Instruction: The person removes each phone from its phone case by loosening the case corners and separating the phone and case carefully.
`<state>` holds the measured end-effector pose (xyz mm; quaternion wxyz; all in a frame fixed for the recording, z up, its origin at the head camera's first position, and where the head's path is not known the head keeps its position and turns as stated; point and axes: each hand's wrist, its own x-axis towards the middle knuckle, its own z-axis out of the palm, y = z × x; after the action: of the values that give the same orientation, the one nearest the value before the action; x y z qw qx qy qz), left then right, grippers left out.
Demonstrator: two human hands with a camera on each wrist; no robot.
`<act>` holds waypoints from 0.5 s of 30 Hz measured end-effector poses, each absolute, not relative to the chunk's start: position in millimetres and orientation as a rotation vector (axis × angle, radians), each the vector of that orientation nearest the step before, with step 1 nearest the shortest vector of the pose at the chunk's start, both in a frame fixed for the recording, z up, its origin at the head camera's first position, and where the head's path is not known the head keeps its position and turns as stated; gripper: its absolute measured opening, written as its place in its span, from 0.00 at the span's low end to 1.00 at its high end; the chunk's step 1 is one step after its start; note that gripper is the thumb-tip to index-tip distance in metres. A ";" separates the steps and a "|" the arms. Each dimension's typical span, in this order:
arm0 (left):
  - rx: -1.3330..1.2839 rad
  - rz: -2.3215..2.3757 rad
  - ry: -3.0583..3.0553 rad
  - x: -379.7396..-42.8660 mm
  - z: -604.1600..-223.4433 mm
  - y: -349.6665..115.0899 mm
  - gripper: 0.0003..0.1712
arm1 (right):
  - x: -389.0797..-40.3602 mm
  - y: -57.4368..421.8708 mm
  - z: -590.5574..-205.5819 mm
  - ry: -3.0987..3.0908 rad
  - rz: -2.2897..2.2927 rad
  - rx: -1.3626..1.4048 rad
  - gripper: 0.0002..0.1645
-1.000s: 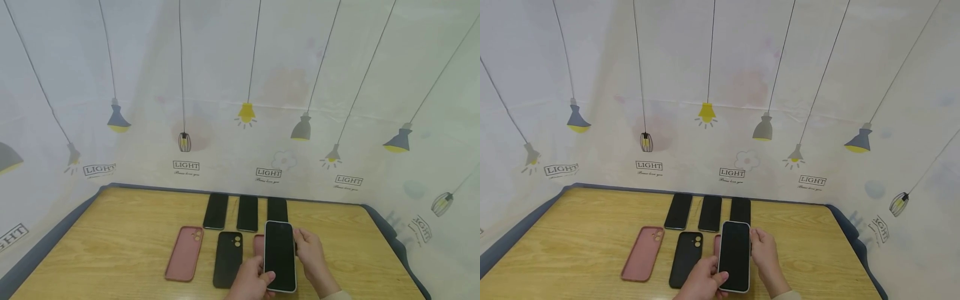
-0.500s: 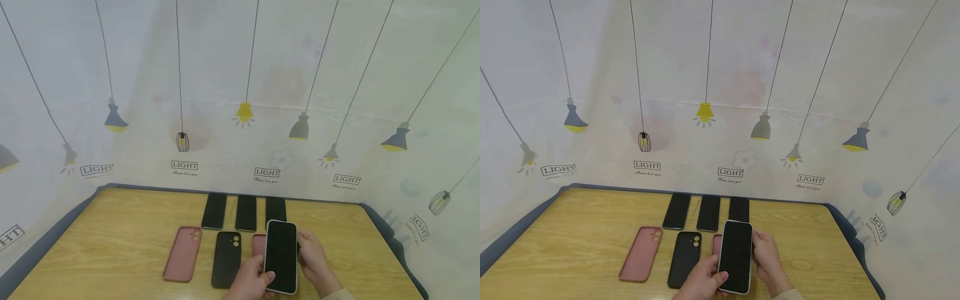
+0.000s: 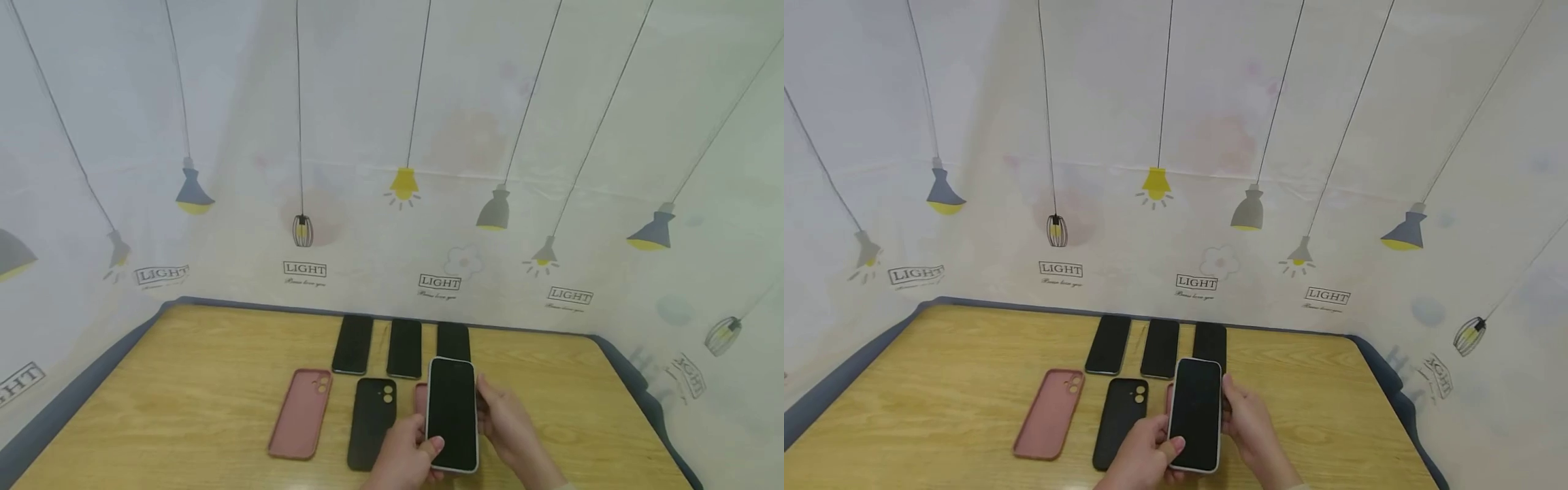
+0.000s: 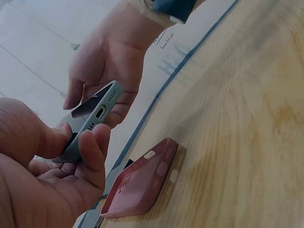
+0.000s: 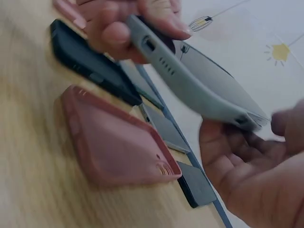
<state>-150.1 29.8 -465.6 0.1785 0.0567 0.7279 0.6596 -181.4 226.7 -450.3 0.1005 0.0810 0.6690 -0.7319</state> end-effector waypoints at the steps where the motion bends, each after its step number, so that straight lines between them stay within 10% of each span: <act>1: 0.161 1.872 2.065 -150.9 -465.5 29.3 0.04 | -179.4 228.4 -451.0 1.995 -2.114 0.209 0.29; 15: 0.058 2.005 2.134 -155.3 -464.7 30.3 0.04 | -148.5 221.6 -460.1 2.288 -1.821 0.065 0.24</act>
<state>-155.3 30.3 -464.7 0.1061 0.0197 0.7246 0.6806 -148.5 221.6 -460.1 0.1083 0.0221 0.7777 -0.6189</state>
